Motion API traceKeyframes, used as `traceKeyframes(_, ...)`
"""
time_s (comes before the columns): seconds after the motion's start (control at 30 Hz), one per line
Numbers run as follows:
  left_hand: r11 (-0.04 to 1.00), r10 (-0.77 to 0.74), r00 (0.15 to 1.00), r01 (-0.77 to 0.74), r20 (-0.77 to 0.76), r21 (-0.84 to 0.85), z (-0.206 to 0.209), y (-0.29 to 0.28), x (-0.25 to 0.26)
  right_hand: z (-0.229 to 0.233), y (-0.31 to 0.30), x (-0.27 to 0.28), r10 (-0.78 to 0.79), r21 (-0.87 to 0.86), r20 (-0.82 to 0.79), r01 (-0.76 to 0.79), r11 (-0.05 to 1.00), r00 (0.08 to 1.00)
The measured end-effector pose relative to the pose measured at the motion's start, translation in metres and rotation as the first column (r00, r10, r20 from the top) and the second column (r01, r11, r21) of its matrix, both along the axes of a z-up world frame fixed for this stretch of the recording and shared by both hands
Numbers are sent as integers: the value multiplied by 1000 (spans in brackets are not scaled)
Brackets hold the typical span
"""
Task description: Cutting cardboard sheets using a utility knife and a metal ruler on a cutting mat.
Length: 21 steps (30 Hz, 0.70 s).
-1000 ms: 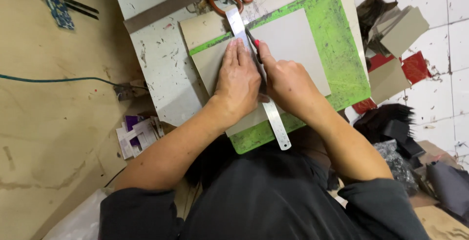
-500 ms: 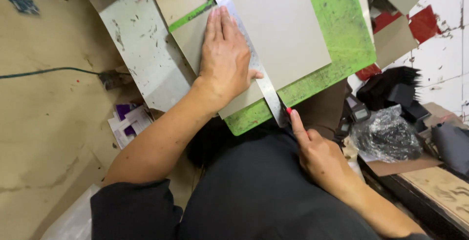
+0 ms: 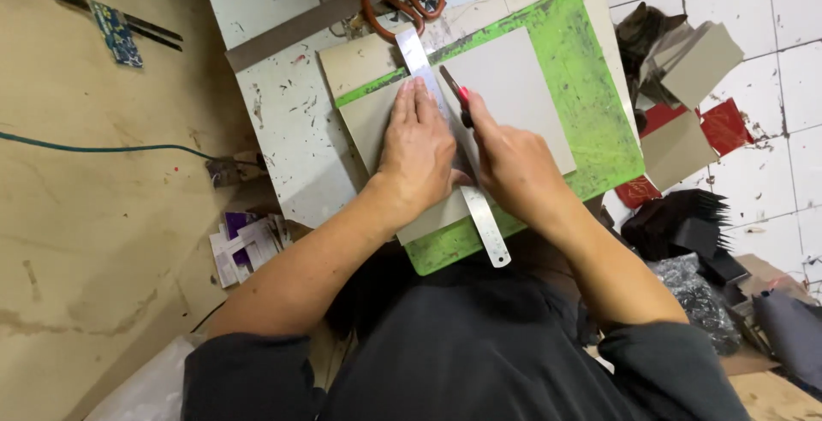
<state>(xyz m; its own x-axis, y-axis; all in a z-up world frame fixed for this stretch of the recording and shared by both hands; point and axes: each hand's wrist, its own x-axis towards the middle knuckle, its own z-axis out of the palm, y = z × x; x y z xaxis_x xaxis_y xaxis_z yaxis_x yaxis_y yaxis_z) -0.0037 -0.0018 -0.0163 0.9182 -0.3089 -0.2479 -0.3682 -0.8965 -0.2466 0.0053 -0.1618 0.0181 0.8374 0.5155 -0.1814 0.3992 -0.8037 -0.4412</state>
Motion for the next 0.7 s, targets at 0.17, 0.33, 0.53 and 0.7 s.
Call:
traceKeyframes(0.17,992,37,999,-36,12,-119,3,0,-3,-8,10,14,17,26,29,-18,1000,999)
traceKeyframes(0.33,974,23,997,-6,72,-225,15,-1,-6,-1,4,5,87,-7,-23,-87,996,996)
traceKeyframes(0.53,993,-67,997,71,-46,91,8,5,-1,26,-42,-97,6,-105,-320,-42,994,947)
traceKeyframes(0.7,995,-63,998,64,-14,72,4,6,-2,37,-76,-168,-171,-353,-529,-32,935,831)
